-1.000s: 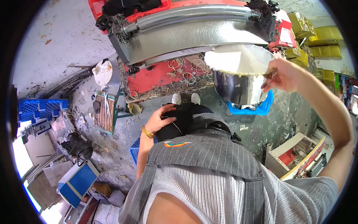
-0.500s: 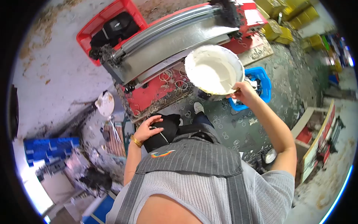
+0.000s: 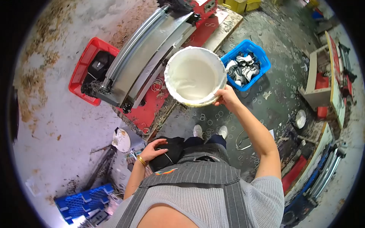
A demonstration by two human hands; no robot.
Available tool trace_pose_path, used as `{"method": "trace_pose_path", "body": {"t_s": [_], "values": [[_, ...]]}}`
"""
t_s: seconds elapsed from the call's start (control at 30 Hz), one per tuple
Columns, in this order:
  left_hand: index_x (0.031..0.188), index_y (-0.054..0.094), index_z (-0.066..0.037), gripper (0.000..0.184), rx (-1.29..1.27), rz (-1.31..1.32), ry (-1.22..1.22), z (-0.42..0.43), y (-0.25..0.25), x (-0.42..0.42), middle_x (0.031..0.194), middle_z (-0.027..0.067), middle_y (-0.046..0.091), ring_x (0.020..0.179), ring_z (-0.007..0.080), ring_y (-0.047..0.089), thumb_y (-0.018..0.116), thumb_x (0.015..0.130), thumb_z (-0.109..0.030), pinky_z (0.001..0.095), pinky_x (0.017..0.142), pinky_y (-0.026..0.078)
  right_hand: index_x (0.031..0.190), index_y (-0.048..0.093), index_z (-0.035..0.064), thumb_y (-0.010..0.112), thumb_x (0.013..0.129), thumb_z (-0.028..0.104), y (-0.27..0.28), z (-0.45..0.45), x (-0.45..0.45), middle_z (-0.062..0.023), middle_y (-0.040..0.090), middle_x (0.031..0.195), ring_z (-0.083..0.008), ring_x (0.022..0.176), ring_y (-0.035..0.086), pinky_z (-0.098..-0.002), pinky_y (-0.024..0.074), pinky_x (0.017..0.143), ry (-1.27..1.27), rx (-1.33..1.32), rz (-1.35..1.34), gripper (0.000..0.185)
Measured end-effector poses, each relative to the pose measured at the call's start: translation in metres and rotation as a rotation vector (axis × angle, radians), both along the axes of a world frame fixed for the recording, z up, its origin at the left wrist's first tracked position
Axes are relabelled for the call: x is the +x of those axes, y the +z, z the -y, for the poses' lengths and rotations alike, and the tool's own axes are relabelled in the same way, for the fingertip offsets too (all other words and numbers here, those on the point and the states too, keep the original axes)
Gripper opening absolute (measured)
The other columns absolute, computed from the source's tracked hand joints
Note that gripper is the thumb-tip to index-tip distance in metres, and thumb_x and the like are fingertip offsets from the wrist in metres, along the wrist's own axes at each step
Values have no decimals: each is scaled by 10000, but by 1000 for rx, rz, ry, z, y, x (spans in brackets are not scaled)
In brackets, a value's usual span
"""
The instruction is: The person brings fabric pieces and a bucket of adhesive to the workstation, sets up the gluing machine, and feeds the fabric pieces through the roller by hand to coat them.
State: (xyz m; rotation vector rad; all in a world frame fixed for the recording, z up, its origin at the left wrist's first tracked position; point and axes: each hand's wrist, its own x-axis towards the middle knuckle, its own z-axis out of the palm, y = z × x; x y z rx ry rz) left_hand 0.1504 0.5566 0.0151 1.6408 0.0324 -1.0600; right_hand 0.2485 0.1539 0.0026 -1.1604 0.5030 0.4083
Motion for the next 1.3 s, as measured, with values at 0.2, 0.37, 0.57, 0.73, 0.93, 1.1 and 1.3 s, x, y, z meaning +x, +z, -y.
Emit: {"method": "trace_pose_path", "body": {"t_s": [0.2, 0.37, 0.57, 0.73, 0.93, 1.1, 1.3], "values": [[1211, 452, 2, 557, -1, -21, -233, 36, -14, 5, 1167, 129, 538, 1111, 190, 490, 699, 756, -202, 290, 949, 367, 1016, 490, -55, 511, 703, 37, -24, 16, -100, -145, 611, 737, -201, 480, 591, -256, 496, 387, -152, 74, -89, 327], [1211, 458, 2, 549, 105, -107, -405, 102, -2, 16, 1154, 134, 550, 1098, 180, 496, 696, 754, -187, 287, 942, 366, 987, 520, -78, 520, 695, 44, -66, 42, -207, -165, 623, 736, -202, 516, 617, -242, 498, 394, -381, 77, -184, 316], [1227, 449, 3, 543, 111, -151, -591, 183, -27, 12, 1170, 115, 547, 1101, 165, 488, 686, 750, -101, 271, 941, 362, 949, 533, -76, 530, 716, 55, -96, 88, -327, -158, 623, 716, -221, 493, 609, -259, 500, 396, -924, 184, -269, 267], [1218, 454, 18, 494, 137, -153, -657, 277, -29, 5, 1170, 115, 544, 1100, 162, 488, 654, 772, -60, 260, 934, 366, 961, 531, -75, 502, 714, 49, -141, 180, -386, -154, 617, 711, -210, 539, 630, -248, 498, 406, -1219, 211, -261, 278], [1200, 477, 14, 421, 298, -139, -527, 391, -37, 5, 1176, 119, 538, 1122, 178, 482, 606, 802, -36, 284, 951, 362, 893, 535, -94, 487, 703, 34, -226, 346, -411, -163, 613, 710, -228, 531, 621, -247, 505, 436, -1487, 160, -318, 234], [1338, 299, -74, 616, 423, -230, -362, 463, -63, 9, 1226, 148, 489, 1076, 188, 490, 613, 808, -84, 284, 905, 390, 787, 528, -60, 466, 750, 38, -345, 495, -394, -153, 605, 703, -240, 583, 633, -218, 501, 433, -1606, 332, -274, 121], [1198, 432, -131, 521, 899, -243, -229, 508, -149, 24, 1051, 100, 532, 925, 210, 509, 693, 772, -276, 324, 764, 453, 912, 506, -121, 409, 776, 26, -520, 680, -331, -228, 607, 781, -276, 621, 639, -218, 528, 438, -1686, 407, -201, 222]]}}
